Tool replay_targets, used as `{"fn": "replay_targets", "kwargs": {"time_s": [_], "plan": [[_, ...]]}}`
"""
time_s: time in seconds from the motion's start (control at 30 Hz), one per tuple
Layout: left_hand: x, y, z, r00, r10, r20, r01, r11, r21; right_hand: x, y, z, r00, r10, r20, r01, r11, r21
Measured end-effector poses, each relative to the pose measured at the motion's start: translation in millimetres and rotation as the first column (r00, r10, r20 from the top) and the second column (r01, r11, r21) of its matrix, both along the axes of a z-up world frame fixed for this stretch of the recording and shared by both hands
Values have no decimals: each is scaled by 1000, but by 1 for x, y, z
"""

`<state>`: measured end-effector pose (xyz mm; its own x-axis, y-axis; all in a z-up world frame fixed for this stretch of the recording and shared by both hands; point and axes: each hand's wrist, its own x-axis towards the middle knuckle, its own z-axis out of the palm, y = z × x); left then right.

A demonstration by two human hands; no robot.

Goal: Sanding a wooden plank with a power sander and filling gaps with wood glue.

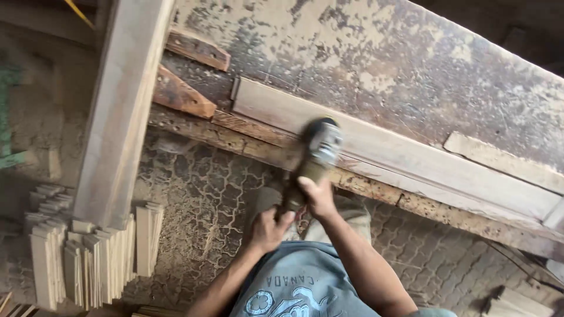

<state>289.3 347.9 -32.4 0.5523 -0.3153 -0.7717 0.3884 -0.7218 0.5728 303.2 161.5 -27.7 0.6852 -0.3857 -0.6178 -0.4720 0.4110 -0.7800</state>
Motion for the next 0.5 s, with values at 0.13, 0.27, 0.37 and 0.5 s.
{"fn": "replay_targets", "kwargs": {"time_s": [0.13,0.27,0.37,0.5], "plan": [[41,42,18,960,268,79,-271,962,29,86,67,-11,975,182,127,-190,981,47],[67,45,47,929,360,89,-358,933,-37,117,85,9,959,217,181,-238,966,104],[27,58,10,976,202,86,-193,976,-103,66,64,-4,976,174,131,-185,980,77],[3,31,6,1000,3,-5,-4,965,-264,-14,22,-1,995,-61,82,40,971,234]]}}
